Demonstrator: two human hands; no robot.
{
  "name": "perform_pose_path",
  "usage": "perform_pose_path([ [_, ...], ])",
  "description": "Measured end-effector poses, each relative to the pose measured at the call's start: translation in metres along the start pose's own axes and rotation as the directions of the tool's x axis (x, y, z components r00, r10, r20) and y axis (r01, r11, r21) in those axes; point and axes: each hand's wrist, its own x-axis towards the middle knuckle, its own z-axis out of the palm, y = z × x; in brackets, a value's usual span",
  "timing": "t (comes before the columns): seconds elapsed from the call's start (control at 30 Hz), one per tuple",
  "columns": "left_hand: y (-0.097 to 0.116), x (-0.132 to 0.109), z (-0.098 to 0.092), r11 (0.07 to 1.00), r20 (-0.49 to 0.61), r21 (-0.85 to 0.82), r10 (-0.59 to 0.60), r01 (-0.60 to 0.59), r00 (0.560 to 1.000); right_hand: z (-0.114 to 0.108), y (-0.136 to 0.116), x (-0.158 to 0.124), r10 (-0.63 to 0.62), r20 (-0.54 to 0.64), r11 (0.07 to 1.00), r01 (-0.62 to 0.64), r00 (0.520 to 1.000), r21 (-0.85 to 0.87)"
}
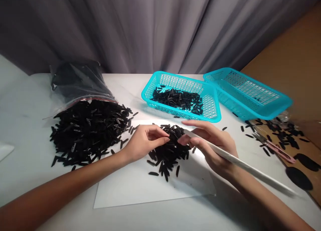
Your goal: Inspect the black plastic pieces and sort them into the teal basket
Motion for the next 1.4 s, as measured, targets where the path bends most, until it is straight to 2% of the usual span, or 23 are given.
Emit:
perform_pose_path([
  [0.1,-0.008,0.001,0.001,0.999,-0.021,0.029,0.041,-0.041,0.999,0.004,0.01,-0.003,0.023,-0.007,0.999,-0.023,1.0,-0.035],
  [0.23,-0.007,0.0,0.003,0.993,-0.047,0.091,0.073,-0.069,0.996,0.008,0.021,-0.011,0.004,0.047,0.999,-0.002,0.999,-0.05],
  [0.37,-0.005,0.001,0.003,0.99,-0.042,0.117,0.084,-0.079,0.996,0.016,0.024,-0.017,0.072,0.033,0.994,-0.075,0.997,0.085],
  [0.43,-0.004,0.001,0.003,0.989,-0.038,0.122,0.087,-0.081,0.996,0.018,0.024,-0.018,0.099,0.012,0.99,-0.1,0.995,0.101],
  [0.53,-0.004,0.0,0.002,0.988,-0.043,0.129,0.091,-0.084,0.995,0.018,0.023,-0.016,0.05,-0.027,0.998,-0.049,0.998,0.045],
  [0.67,-0.004,-0.001,0.0,0.989,-0.047,0.123,0.09,-0.084,0.995,0.016,0.02,-0.015,-0.027,-0.06,0.995,0.032,0.998,0.09],
  [0.9,-0.006,-0.001,-0.001,0.994,-0.062,0.065,0.096,-0.092,0.993,0.019,0.02,-0.021,0.058,-0.037,0.993,-0.053,0.998,0.105],
  [1.4,-0.009,-0.002,-0.002,0.986,-0.064,-0.012,0.162,-0.163,0.985,0.019,0.013,-0.023,-0.014,-0.057,0.997,0.019,0.998,0.077],
])
